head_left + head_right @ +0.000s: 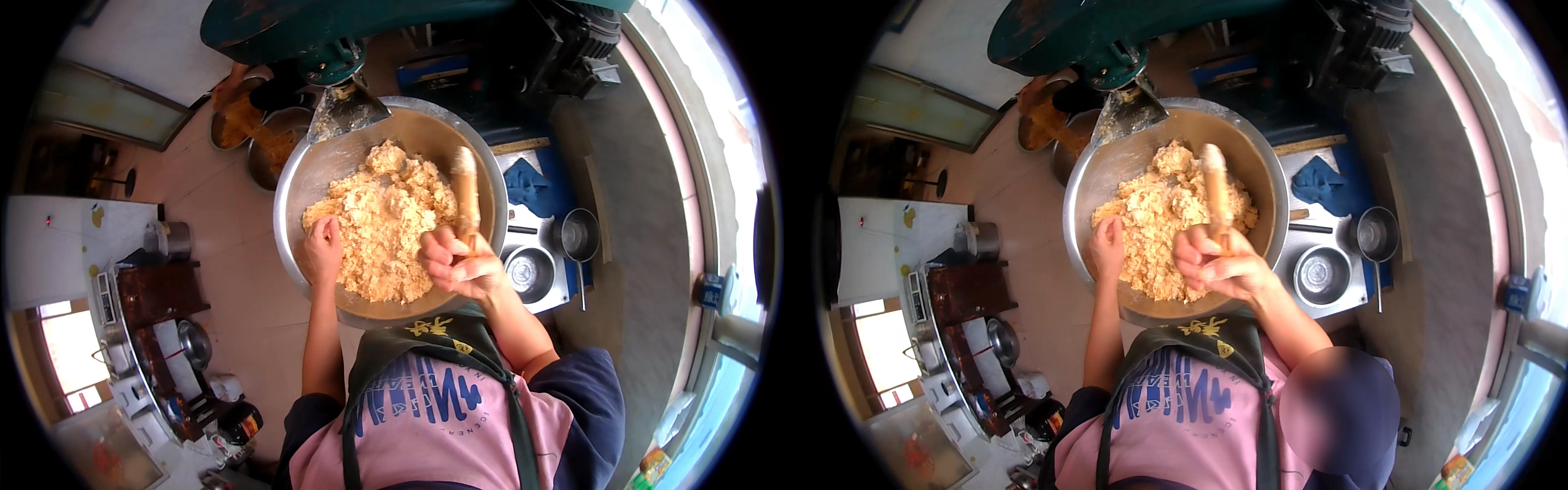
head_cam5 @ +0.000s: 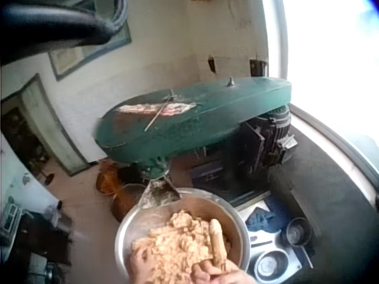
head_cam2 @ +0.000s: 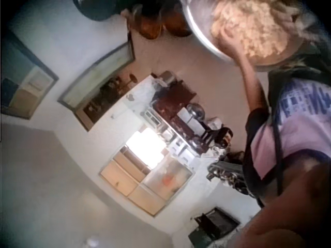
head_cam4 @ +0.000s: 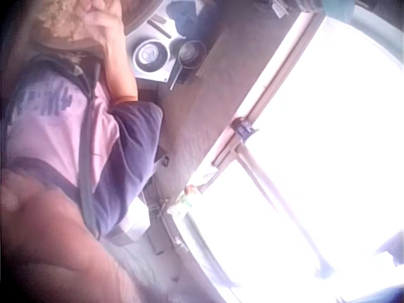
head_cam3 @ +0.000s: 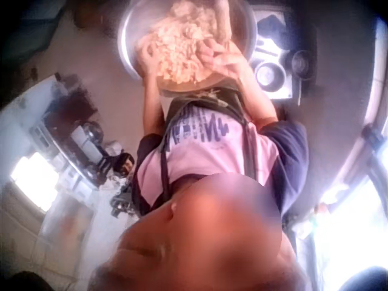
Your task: The person processes dough by feeding it from a large bowl into a machine while using a wooden tool to scrape and guide the material.
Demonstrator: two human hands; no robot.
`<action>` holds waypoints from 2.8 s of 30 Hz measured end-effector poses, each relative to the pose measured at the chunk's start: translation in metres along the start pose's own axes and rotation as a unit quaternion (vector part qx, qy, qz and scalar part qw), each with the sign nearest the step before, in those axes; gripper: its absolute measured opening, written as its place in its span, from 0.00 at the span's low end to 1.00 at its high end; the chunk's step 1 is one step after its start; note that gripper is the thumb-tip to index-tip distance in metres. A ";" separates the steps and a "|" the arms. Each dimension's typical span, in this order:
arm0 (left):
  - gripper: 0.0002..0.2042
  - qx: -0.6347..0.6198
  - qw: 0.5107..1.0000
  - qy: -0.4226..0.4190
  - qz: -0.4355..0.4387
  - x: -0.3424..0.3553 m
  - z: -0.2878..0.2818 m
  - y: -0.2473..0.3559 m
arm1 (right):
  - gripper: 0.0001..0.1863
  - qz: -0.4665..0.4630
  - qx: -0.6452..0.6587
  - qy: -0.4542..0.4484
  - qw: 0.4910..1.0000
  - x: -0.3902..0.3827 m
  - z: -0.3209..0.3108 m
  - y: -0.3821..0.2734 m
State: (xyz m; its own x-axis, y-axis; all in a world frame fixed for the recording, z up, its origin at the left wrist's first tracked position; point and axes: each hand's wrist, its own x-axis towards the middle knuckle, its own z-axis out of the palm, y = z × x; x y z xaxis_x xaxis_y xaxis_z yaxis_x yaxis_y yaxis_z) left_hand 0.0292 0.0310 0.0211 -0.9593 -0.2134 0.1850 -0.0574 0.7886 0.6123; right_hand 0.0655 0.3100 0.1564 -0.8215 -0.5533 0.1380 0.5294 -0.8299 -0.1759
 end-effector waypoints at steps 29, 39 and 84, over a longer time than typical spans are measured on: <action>0.49 0.203 0.942 -0.217 0.155 0.012 0.056 0.118 | 0.09 -0.126 -0.793 0.304 0.513 -0.034 -0.114 -0.049; 0.52 0.202 0.831 -0.512 0.074 0.034 0.064 0.155 | 0.10 -0.151 -0.784 0.324 0.507 -0.035 -0.116 -0.050; 0.34 -0.072 0.979 0.183 0.049 0.152 0.074 0.102 | 0.16 -0.145 -0.746 0.264 0.594 0.004 -0.107 -0.045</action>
State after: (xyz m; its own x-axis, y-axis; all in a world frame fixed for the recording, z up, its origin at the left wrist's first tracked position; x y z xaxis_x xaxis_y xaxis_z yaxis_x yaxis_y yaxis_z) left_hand -0.1426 0.1223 0.0549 -0.7928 -0.3538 0.4963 0.0951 0.7325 0.6741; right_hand 0.0155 0.3524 0.0601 -0.9928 0.0244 0.1173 -0.1033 0.3208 -0.9415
